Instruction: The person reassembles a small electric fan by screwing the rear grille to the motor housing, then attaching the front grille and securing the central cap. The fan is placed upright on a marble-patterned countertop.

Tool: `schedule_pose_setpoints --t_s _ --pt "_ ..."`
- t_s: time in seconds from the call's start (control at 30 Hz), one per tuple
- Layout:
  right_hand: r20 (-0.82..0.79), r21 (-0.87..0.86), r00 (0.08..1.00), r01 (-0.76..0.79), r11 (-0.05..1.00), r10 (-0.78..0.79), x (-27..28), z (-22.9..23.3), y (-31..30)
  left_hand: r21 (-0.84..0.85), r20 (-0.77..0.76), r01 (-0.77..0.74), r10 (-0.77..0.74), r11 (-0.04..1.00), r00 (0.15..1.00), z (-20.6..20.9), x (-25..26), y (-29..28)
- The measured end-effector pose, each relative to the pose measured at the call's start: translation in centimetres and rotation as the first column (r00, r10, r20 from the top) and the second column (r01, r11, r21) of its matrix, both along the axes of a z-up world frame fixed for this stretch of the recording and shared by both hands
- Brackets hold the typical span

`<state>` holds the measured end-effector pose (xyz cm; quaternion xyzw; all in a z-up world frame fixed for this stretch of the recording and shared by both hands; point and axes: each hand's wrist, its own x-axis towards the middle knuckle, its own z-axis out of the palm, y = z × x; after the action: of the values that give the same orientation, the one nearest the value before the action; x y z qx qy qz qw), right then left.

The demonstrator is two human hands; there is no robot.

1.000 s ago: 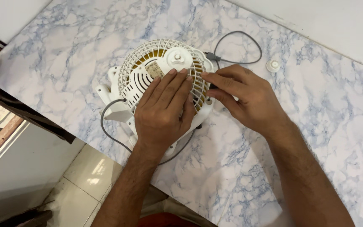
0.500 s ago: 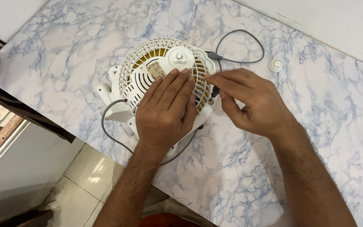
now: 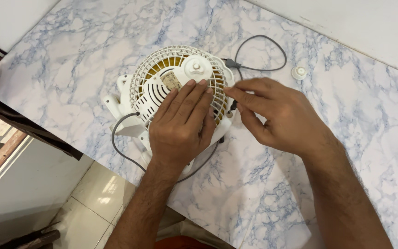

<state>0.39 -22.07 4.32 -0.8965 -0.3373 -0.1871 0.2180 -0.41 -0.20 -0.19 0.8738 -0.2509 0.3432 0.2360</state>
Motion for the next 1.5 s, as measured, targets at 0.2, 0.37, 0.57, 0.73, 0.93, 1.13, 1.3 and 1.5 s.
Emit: schedule_pose_setpoints --t_s 0.2,0.37,0.57,0.73,0.93,1.13,1.3,1.5 --pt "-0.060 -0.067 0.996 0.060 0.996 -0.064 -0.2 0.2 -0.3 0.006 0.012 0.002 -0.002 1.000 1.000 -0.1 0.0 -0.1" --pt "-0.046 -0.044 0.999 0.020 0.999 -0.022 0.0 0.3 -0.1 0.013 0.012 -0.002 0.002 1.000 1.000 0.2 -0.1 -0.3" --pt "-0.058 -0.032 0.998 -0.020 0.999 0.018 -0.4 0.5 -0.1 0.013 0.021 -0.003 0.003 1.000 1.000 0.3 -0.1 -0.3" --pt "-0.041 -0.057 0.999 0.021 0.998 -0.023 -0.5 0.8 -0.3 0.008 0.017 -0.003 0.003 1.000 1.000 0.3 -0.2 -0.4" --pt "-0.045 -0.086 0.998 0.028 0.996 -0.032 -0.6 0.8 -0.7 0.008 0.017 -0.002 0.002 1.000 1.000 0.3 -0.2 -0.4" --pt "-0.128 -0.005 0.992 0.002 1.000 -0.003 -0.5 0.2 0.2 0.012 0.018 -0.006 0.006 1.000 1.000 0.2 -0.1 -0.4" --pt "-0.205 0.013 0.979 0.008 1.000 -0.005 -0.3 0.1 0.5 0.010 0.010 -0.005 0.005 1.000 1.000 0.1 -0.1 -0.4" --pt "-0.209 -0.050 0.978 0.006 0.999 -0.017 -0.4 -0.3 0.8 0.012 0.003 -0.004 0.004 1.000 1.000 0.0 0.0 -0.2"
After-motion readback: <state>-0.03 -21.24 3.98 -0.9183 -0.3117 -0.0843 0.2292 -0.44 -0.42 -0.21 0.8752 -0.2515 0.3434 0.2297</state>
